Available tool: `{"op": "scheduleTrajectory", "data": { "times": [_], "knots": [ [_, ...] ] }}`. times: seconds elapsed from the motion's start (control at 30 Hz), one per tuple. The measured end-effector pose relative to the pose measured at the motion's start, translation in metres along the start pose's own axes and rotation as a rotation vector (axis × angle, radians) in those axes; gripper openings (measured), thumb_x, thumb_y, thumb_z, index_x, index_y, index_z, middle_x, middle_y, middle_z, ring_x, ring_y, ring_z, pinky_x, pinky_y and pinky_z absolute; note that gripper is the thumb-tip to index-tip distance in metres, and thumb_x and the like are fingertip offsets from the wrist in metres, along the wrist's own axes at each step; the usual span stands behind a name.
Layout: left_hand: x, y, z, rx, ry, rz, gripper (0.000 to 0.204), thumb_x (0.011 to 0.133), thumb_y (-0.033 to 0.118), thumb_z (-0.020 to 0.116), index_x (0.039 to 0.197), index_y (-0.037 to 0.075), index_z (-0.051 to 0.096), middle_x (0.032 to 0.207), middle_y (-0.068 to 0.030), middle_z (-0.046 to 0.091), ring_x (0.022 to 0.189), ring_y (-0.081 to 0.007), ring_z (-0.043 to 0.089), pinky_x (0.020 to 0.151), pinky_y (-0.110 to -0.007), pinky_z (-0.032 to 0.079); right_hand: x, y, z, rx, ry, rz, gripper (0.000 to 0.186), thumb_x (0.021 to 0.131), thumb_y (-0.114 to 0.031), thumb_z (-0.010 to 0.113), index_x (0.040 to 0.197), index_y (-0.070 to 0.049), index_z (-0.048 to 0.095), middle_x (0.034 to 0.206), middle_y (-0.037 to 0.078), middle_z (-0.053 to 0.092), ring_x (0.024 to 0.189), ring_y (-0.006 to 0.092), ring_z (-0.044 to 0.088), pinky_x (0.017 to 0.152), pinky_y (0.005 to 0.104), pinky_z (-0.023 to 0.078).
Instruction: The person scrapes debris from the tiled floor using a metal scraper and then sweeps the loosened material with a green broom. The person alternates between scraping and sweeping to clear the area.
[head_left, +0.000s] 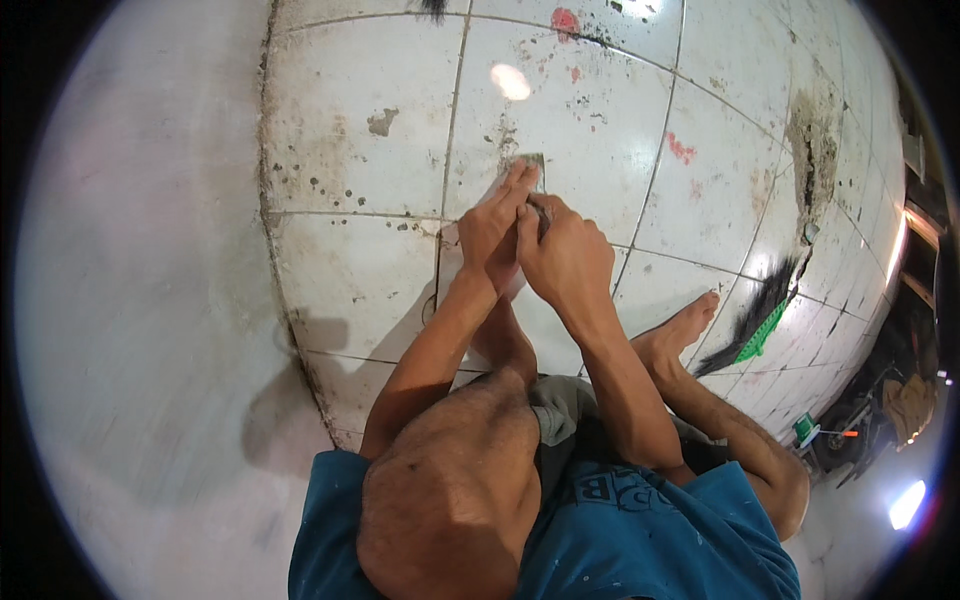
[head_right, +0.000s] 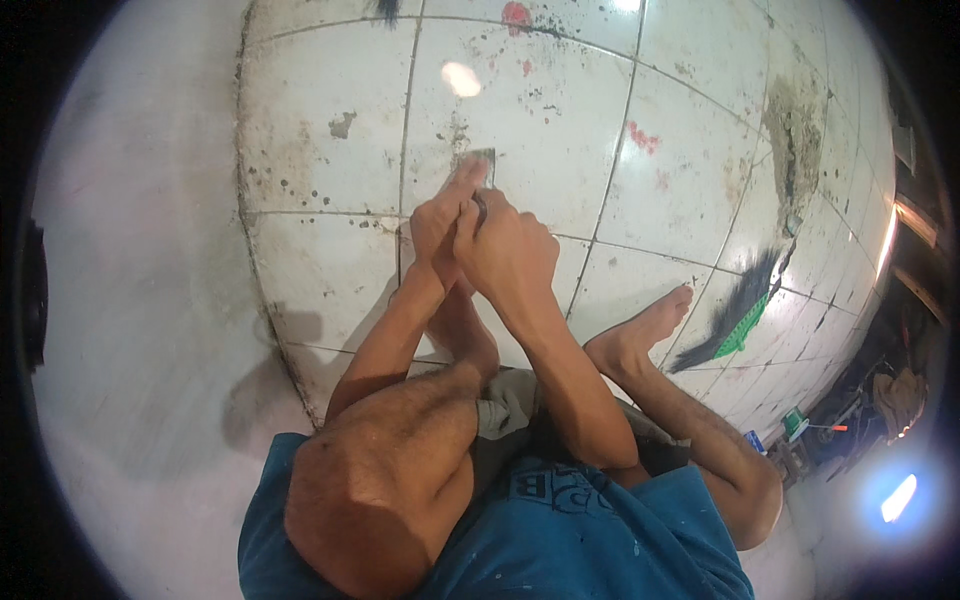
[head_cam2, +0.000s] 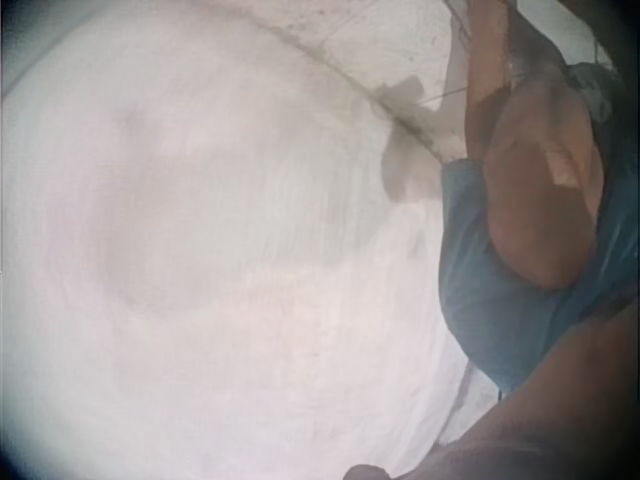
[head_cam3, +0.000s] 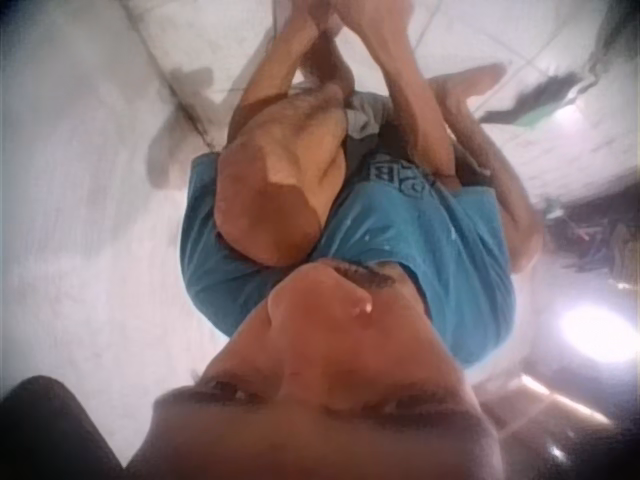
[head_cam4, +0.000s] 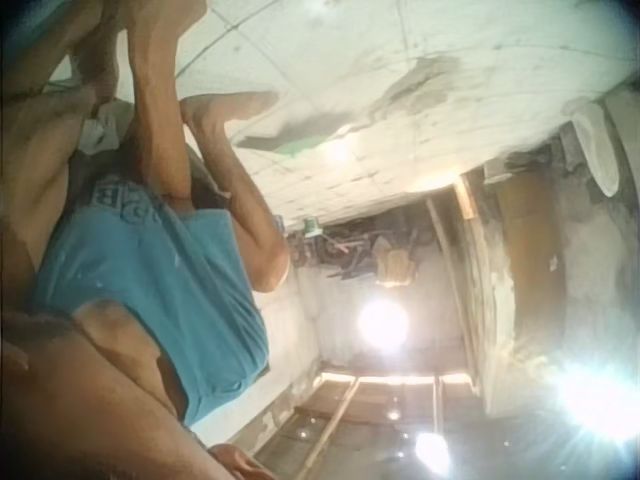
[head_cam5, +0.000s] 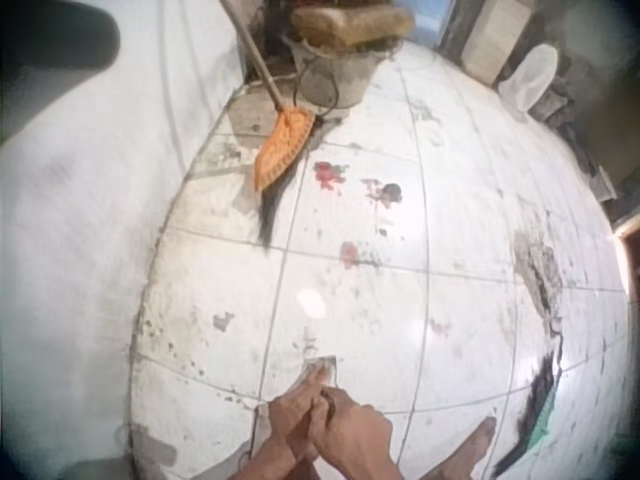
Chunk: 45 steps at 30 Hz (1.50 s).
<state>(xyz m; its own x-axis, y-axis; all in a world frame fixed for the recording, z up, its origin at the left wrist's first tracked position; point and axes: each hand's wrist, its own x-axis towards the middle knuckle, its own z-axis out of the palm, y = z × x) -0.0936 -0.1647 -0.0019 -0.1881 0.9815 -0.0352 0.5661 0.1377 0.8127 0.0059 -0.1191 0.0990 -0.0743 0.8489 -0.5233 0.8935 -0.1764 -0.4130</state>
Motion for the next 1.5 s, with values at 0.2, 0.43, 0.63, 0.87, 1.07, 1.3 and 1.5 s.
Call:
{"op": "scheduleTrajectory", "data": {
  "times": [0.2, 0.43, 0.63, 0.87, 1.07, 1.3, 1.5],
  "knots": [
    [0.000, -0.005, 0.001, -0.029, -0.035, -0.058, 0.044, 0.099, 0.018, 0.062, 0.142, 0.015, 0.073, 0.147, -0.0133, 0.070, 0.116, -0.0337, 0.077, 0.090, -0.041, 0.064, -0.001, 0.005, 0.003, -0.002, -0.003, -0.015, 0.038, 0.105, -0.037, 0.058, 0.119, -0.009, 0.078, 0.082, 0.026, 0.077, 0.079, 0.0477, 0.077, 0.072, 0.0548, 0.061],
    [0.008, -0.004, -0.002, -0.067, -0.025, -0.064, 0.044, 0.100, 0.019, 0.062, 0.143, 0.016, 0.072, 0.146, -0.0151, 0.070, 0.120, -0.0351, 0.075, 0.091, -0.041, 0.064, 0.008, -0.007, -0.005, -0.005, 0.028, -0.026, 0.038, 0.104, -0.038, 0.062, 0.122, -0.009, 0.079, 0.088, 0.027, 0.078, 0.085, 0.0489, 0.076, 0.079, 0.0561, 0.061],
    [-0.001, 0.001, 0.006, -0.157, -0.011, -0.065, 0.044, 0.101, 0.019, 0.062, 0.143, 0.015, 0.072, 0.147, -0.0155, 0.069, 0.129, -0.0338, 0.071, 0.096, -0.040, 0.063, -0.004, 0.011, 0.006, -0.058, 0.092, -0.076, 0.039, 0.105, -0.038, 0.058, 0.119, -0.008, 0.078, 0.077, 0.024, 0.075, 0.074, 0.0468, 0.076, 0.068, 0.0553, 0.060],
    [-0.037, -0.005, 0.006, 0.051, -0.059, -0.025, 0.047, 0.098, 0.017, 0.066, 0.145, 0.016, 0.072, 0.148, -0.0109, 0.069, 0.107, -0.0333, 0.079, 0.083, -0.039, 0.065, -0.030, 0.020, 0.004, -0.048, -0.069, -0.006, 0.035, 0.105, -0.038, 0.061, 0.121, -0.011, 0.078, 0.082, 0.024, 0.077, 0.077, 0.0484, 0.075, 0.074, 0.0551, 0.061],
    [-0.016, -0.001, -0.003, -0.089, 0.066, 0.023, 0.049, 0.097, 0.018, 0.064, 0.146, 0.015, 0.071, 0.147, -0.0145, 0.070, 0.109, -0.0352, 0.079, 0.082, -0.041, 0.065, -0.021, 0.010, 0.009, -0.028, 0.000, -0.065, 0.032, 0.106, -0.034, 0.061, 0.125, -0.014, 0.077, 0.079, 0.024, 0.076, 0.074, 0.0471, 0.075, 0.069, 0.0567, 0.060],
    [-0.016, -0.004, 0.001, -0.080, 0.037, 0.014, 0.049, 0.100, 0.016, 0.061, 0.148, 0.013, 0.068, 0.149, -0.0165, 0.068, 0.122, -0.0351, 0.074, 0.086, -0.041, 0.065, -0.020, 0.016, 0.019, -0.060, 0.044, -0.068, 0.033, 0.106, -0.035, 0.062, 0.124, -0.013, 0.078, 0.079, 0.024, 0.076, 0.073, 0.0480, 0.074, 0.067, 0.0572, 0.059],
    [-0.028, -0.009, 0.001, -0.008, -0.034, 0.004, 0.051, 0.101, 0.018, 0.060, 0.151, 0.012, 0.065, 0.155, -0.0192, 0.062, 0.131, -0.0371, 0.070, 0.095, -0.042, 0.063, -0.034, 0.017, 0.014, -0.036, -0.043, -0.026, 0.032, 0.105, -0.034, 0.063, 0.122, -0.012, 0.078, 0.081, 0.024, 0.077, 0.073, 0.0474, 0.074, 0.067, 0.0558, 0.059]
  ]
}}
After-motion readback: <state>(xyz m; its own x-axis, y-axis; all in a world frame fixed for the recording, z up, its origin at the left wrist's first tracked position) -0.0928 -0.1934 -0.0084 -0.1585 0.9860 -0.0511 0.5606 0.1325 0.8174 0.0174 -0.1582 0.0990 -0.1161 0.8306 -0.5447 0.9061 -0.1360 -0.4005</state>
